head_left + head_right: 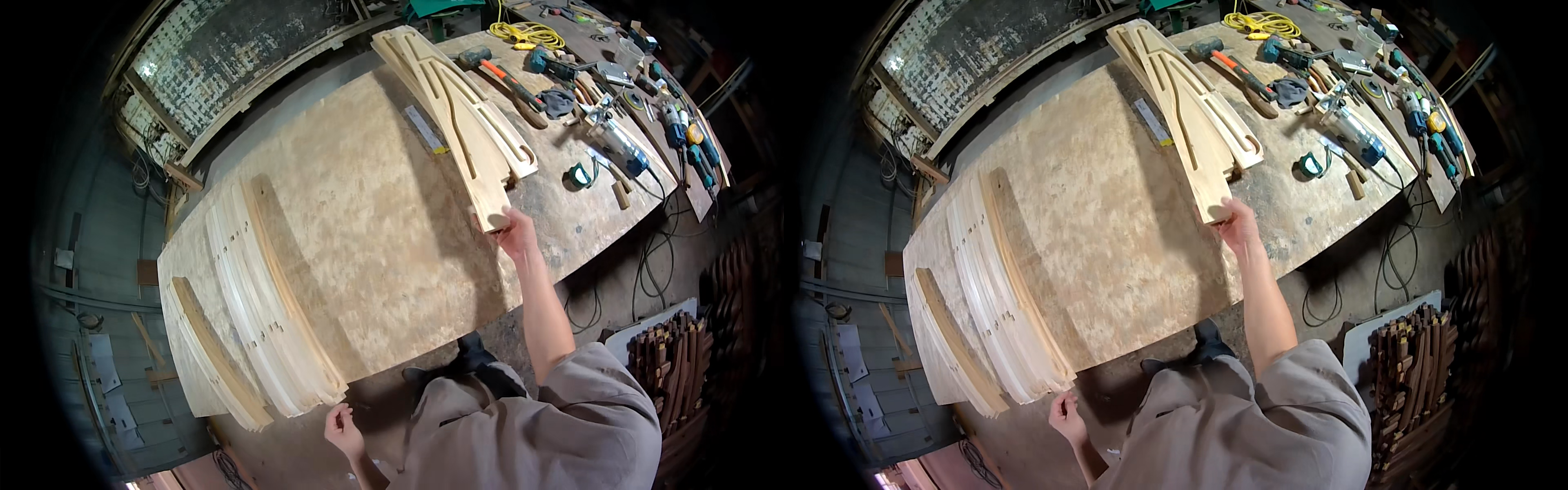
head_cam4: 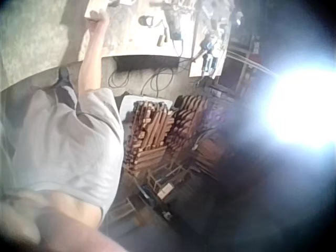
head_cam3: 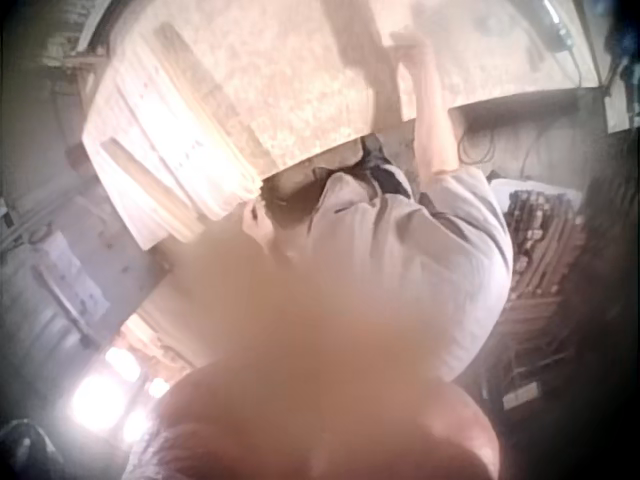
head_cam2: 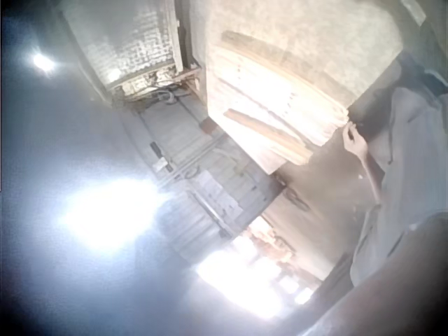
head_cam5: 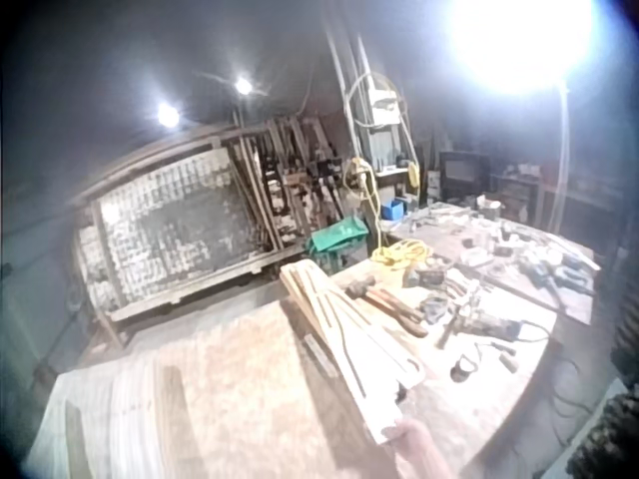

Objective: The person picks up an angle grinder and moves it aside, then handles and sorts several curved and straight wooden furniture components on a large workbench.

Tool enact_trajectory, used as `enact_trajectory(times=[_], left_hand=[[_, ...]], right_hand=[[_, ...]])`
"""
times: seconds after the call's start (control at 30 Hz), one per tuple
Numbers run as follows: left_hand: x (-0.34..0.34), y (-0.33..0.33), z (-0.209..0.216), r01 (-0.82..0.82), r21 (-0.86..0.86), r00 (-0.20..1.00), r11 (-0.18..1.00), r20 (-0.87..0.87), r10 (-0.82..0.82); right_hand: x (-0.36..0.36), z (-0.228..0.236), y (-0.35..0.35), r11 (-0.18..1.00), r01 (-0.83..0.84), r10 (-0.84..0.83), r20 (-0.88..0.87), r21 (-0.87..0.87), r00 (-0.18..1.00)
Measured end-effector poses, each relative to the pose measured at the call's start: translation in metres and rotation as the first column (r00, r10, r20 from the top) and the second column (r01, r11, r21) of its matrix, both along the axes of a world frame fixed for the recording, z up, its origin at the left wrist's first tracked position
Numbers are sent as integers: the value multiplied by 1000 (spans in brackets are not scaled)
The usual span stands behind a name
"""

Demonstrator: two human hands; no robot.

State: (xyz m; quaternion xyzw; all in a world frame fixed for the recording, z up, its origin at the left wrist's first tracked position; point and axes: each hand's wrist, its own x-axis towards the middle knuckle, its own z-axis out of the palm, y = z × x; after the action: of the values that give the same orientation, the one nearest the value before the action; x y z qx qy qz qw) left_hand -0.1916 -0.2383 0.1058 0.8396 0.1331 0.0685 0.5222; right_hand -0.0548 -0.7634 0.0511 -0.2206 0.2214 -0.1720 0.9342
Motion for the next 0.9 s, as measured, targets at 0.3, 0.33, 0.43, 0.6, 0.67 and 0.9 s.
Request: enact_trajectory(times=[0.3,0.33,0.43,0.6,0.67,0.9], left_hand=[[-6,-4,2,76,21,996,997,-55,-74],[-8,-2,2,71,24,996,997,-56,-69],[-9,-5,6,60,29,997,998,-47,-59],[-9,13,-12,93,-18,996,995,-15,-93],[-9,22,-13,99,-12,995,995,-17,-99],[-9,47,-8,193,-89,978,977,-56,-199]], right_hand=[[34,-19,-41,913,-363,355,-76,-186,932],[39,-14,-31,879,-349,310,-167,-324,936],[23,-1,6,837,-367,273,-270,-407,923],[-31,-28,48,801,-428,292,-350,-419,890],[-57,-17,76,803,-455,369,-279,-384,887],[-78,4,164,793,-491,391,-316,-361,864]])
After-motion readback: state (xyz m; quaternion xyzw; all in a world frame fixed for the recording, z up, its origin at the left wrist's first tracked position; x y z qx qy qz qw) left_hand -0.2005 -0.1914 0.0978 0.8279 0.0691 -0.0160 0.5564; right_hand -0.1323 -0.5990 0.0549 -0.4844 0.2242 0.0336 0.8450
